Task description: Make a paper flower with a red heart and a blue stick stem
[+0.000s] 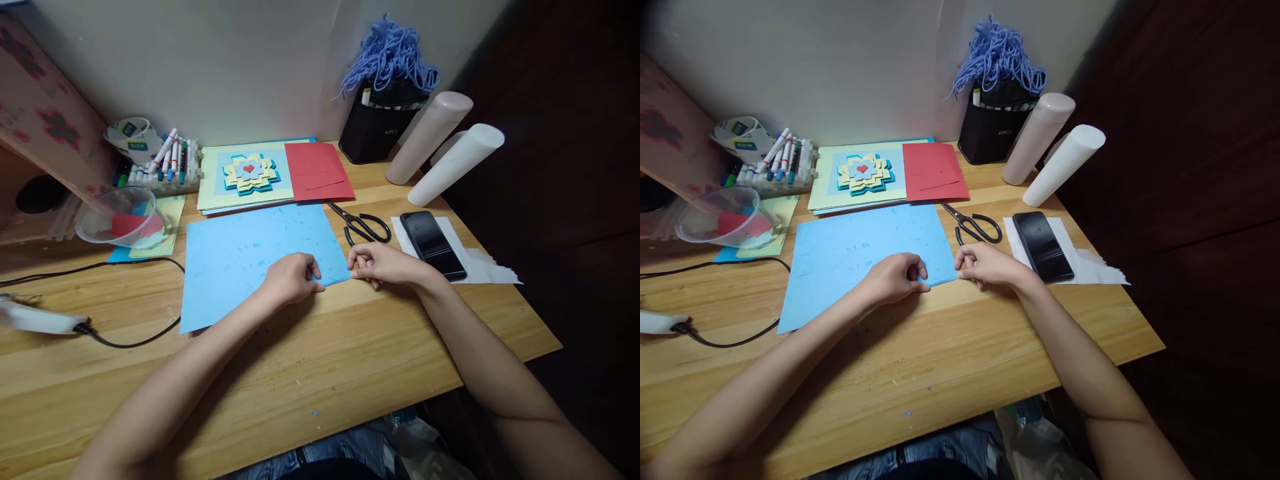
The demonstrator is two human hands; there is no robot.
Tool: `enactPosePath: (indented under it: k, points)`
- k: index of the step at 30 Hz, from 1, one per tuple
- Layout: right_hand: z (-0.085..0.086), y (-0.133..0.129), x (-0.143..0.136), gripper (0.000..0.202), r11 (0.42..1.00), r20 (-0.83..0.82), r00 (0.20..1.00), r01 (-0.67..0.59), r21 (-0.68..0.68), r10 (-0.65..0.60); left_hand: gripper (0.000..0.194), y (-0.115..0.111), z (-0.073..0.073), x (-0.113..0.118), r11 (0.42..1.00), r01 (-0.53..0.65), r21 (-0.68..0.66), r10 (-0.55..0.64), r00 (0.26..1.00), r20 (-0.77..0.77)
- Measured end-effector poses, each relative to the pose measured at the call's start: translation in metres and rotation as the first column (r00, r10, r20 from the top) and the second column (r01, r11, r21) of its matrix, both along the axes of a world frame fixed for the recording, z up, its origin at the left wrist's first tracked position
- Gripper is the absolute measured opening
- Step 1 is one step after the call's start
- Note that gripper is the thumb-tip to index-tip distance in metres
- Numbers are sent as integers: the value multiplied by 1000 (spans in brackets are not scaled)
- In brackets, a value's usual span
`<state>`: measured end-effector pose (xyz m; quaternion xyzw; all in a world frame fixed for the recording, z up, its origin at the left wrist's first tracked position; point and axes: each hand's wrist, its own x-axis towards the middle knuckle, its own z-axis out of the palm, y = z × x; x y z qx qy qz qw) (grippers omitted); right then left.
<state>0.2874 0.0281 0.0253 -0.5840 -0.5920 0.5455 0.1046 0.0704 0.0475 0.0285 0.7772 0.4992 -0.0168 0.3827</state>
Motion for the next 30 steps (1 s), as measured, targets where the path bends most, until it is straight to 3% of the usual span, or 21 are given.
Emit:
enactPosePath:
  k: [6,11,17,21,24,27,30]
  points:
    - [-1,1,1,22,999,-20,999,-27,-21,27,23,3,-6,-7,996,55,-73,-47,993,105]
    - [2,0,3,18,996,7,997,-83,12,83,19,5,-4,-5,996,32,-77,-23,993,118]
    - [16,-13,-17,15,927,210,971,-182,329,116,20,6,9,-1,999,25,-29,-25,999,-23]
    - [7,-20,-45,12,849,220,960,-258,460,173,23,3,9,-4,998,20,60,-15,997,-81]
    - [-4,-19,-52,14,844,174,954,-299,445,246,25,0,7,-19,993,88,77,-91,995,38]
    - [-9,-17,-49,15,845,152,950,-311,435,271,32,-8,9,-50,984,153,91,-166,972,166]
    - [-7,-19,-50,14,806,198,939,-342,483,280,29,-27,11,-83,969,112,218,-136,986,99]
